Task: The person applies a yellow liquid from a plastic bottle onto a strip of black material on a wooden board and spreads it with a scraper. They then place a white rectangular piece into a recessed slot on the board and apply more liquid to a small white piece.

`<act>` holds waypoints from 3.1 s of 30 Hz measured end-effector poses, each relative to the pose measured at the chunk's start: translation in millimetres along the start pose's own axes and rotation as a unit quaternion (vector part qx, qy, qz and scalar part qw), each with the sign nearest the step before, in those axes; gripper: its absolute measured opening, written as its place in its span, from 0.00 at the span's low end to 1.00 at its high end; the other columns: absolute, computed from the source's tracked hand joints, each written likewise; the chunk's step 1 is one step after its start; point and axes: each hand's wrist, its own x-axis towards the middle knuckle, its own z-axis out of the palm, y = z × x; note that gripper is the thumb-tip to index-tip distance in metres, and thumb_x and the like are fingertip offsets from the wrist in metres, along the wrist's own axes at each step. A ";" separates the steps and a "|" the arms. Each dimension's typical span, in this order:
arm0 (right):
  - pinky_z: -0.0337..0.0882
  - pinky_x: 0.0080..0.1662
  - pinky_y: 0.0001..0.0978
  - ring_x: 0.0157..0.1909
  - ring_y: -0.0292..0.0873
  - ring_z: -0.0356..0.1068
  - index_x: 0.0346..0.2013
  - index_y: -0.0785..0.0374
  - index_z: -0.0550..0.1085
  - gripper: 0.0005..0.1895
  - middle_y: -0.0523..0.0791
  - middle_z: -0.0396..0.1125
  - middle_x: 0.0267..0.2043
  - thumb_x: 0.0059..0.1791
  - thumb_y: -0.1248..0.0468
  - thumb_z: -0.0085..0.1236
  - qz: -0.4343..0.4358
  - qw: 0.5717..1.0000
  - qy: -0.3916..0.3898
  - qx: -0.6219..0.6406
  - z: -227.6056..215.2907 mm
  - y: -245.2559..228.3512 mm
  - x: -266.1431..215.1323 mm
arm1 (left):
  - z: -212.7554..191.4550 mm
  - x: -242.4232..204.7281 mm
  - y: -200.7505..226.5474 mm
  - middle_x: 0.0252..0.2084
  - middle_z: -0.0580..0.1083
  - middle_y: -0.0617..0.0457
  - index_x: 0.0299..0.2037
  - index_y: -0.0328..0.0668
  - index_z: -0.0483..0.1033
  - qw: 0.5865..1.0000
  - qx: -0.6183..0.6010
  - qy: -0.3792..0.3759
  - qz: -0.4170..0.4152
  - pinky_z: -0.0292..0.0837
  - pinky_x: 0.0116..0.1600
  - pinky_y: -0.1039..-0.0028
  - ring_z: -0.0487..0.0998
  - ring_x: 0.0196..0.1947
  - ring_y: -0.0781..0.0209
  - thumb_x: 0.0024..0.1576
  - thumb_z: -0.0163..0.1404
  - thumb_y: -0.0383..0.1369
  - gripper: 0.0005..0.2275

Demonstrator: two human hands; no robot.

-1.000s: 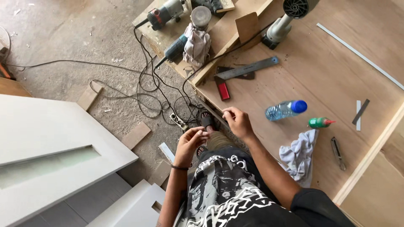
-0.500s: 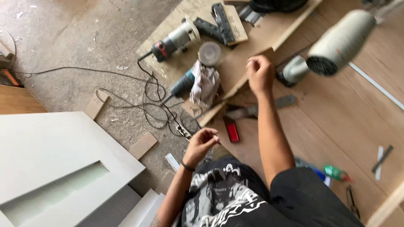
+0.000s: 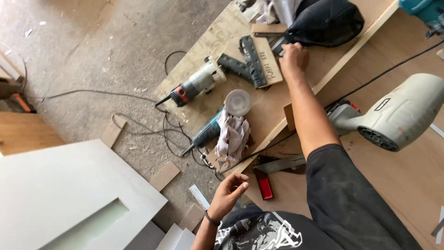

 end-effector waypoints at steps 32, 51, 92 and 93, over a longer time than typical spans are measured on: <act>0.73 0.33 0.39 0.29 0.47 0.73 0.42 0.64 0.84 0.10 0.55 0.76 0.35 0.47 0.71 0.62 -0.012 0.938 0.239 0.250 -37.0 -42.1 -58.8 | 5.3 11.8 8.6 0.39 0.76 0.55 0.47 0.41 0.77 0.995 0.094 -0.035 0.021 0.74 0.48 0.76 0.77 0.39 0.66 0.64 0.50 0.36 0.09; 0.71 0.23 0.31 0.18 0.39 0.71 0.41 0.60 0.81 0.09 0.46 0.72 0.20 0.52 0.60 0.57 0.078 0.786 0.146 0.595 -86.6 -120.0 -424.2 | -30.4 -87.0 -74.0 0.38 0.79 0.48 0.52 0.31 0.79 0.992 0.081 -0.075 0.067 0.73 0.44 0.76 0.81 0.39 0.61 0.65 0.51 0.34 0.13; 0.74 0.55 0.51 0.51 0.58 0.75 0.42 0.46 0.82 0.12 0.48 0.76 0.46 0.46 0.57 0.54 0.585 0.672 0.033 0.453 91.5 86.0 -1168.7 | 79.1 -176.4 -456.2 0.45 0.82 0.57 0.47 0.61 0.80 0.513 0.737 -0.439 0.001 0.80 0.51 0.59 0.83 0.48 0.56 0.60 0.54 0.46 0.09; 0.74 0.55 0.51 0.51 0.58 0.75 0.42 0.46 0.82 0.12 0.48 0.76 0.46 0.46 0.57 0.54 0.591 0.663 0.036 0.458 95.5 88.9 -1187.8 | 87.5 -179.5 -465.5 0.45 0.82 0.57 0.47 0.61 0.80 0.503 0.741 -0.445 -0.002 0.80 0.51 0.59 0.83 0.48 0.56 0.60 0.54 0.46 0.09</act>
